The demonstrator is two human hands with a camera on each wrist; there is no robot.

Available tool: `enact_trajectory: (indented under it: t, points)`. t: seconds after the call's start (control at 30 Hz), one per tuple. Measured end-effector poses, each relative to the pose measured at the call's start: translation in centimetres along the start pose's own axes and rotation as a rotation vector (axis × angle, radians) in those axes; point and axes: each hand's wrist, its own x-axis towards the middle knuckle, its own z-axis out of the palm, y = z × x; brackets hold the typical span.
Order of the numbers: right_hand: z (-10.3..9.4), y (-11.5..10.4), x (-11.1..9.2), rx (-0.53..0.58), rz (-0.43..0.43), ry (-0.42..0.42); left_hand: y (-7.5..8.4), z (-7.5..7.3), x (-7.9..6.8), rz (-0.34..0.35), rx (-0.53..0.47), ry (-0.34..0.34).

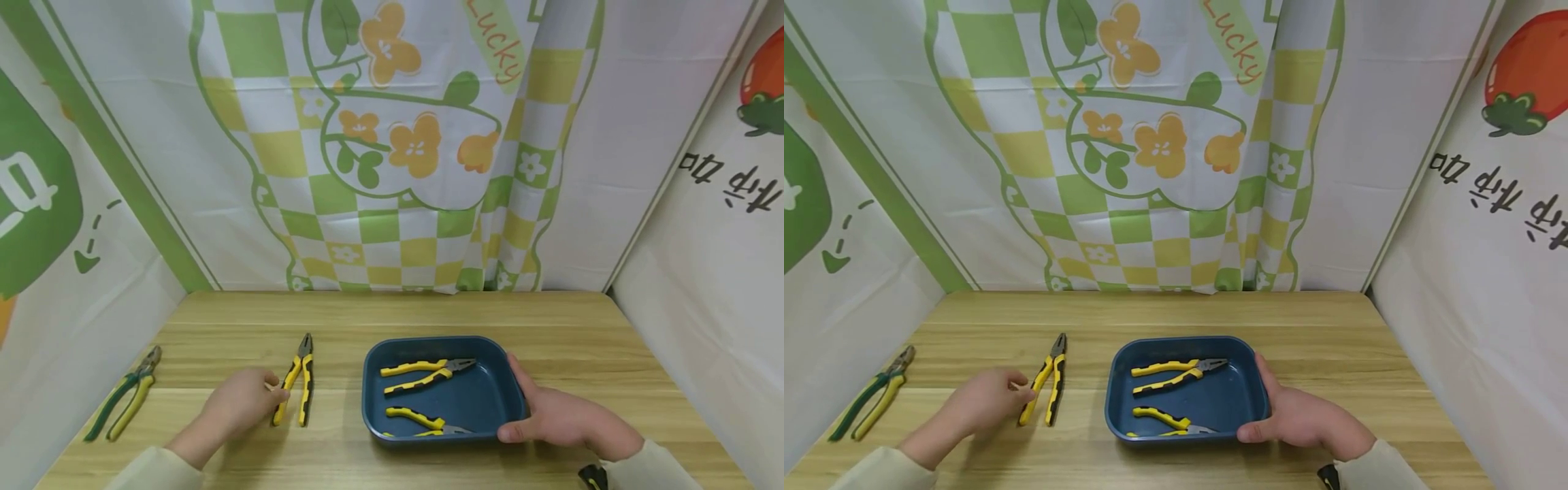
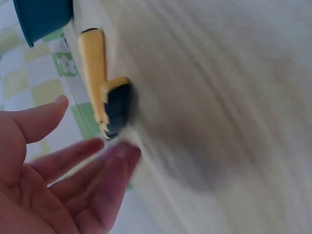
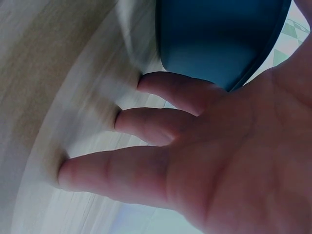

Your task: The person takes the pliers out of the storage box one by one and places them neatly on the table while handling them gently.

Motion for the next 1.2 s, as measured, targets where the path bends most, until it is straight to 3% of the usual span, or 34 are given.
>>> enact_trajectory:
  t: [0.13, 0.37, 0.53, 0.93, 1.2]
  points:
    - [0.0, 0.1, 0.1, -0.002, -0.006, -0.005, 1.7, 0.2, -0.2, 0.04, 0.112, 0.045]
    - [0.0, 0.2, 0.2, 0.01, -0.005, -0.009, 4.0, 2.0, -0.3, 0.169, 0.327, 0.089]
    - [-0.1, 0.2, 0.3, -0.004, -0.009, -0.011, 4.8, 2.7, -0.1, 0.204, 0.365, 0.095]
    - [-0.2, -0.2, 0.4, -0.01, -0.015, -0.018, 4.9, 2.9, 0.0, 0.118, 0.325, 0.098]
    - [-0.3, -0.5, 0.2, 0.012, -0.007, -0.018, 2.9, 1.8, -0.3, 0.059, 0.328, 0.052]
